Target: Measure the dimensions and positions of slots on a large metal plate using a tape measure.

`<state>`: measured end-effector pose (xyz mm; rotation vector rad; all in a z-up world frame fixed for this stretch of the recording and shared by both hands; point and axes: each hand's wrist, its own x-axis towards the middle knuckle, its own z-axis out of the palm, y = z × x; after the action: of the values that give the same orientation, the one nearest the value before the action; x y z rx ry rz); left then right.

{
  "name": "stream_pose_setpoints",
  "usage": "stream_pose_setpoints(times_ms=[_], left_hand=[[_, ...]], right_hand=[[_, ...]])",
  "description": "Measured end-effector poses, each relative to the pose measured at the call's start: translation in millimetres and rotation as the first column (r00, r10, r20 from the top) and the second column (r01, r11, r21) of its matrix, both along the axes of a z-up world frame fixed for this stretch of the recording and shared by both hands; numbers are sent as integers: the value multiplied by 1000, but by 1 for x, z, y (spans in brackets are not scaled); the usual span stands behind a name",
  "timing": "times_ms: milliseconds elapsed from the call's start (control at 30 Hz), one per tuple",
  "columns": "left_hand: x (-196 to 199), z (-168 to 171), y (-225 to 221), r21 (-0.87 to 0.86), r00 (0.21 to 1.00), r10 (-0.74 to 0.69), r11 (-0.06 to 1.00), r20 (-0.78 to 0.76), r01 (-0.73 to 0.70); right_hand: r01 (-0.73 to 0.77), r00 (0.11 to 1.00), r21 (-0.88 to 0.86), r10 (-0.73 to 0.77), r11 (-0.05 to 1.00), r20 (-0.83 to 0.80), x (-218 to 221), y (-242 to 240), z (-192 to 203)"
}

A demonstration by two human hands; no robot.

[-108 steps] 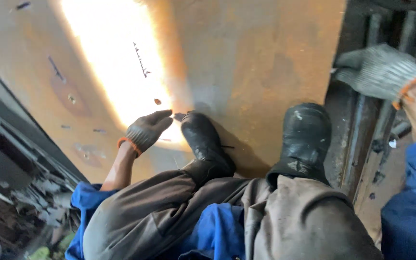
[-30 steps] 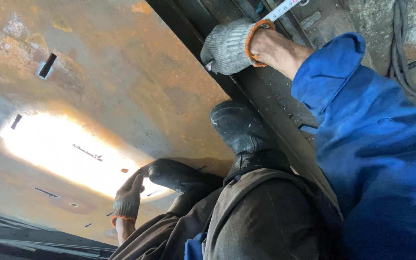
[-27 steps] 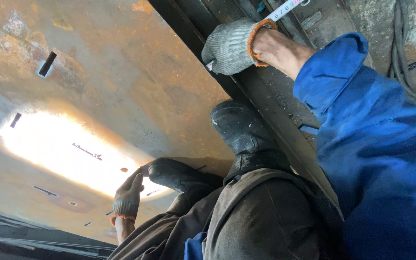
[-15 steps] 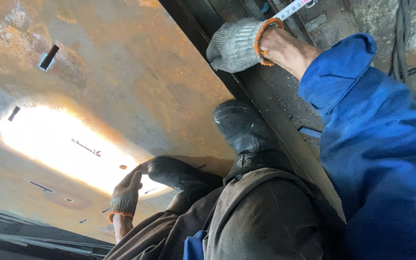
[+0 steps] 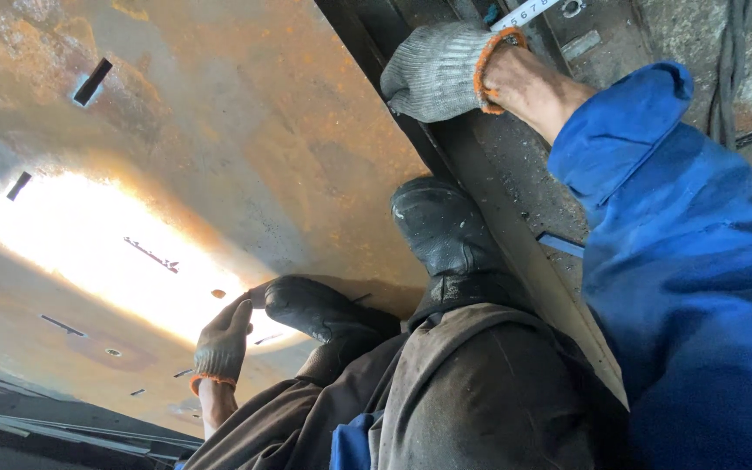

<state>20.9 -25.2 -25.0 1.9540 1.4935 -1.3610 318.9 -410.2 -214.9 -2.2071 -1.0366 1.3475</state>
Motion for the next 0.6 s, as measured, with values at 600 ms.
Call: stream_pose_setpoints(times_ms=[600], left_hand=[[-19,-9,16,-26,997,-65,997,36,66]], right_hand=[[10,999,-6,-9,1000,41,1,0,17]])
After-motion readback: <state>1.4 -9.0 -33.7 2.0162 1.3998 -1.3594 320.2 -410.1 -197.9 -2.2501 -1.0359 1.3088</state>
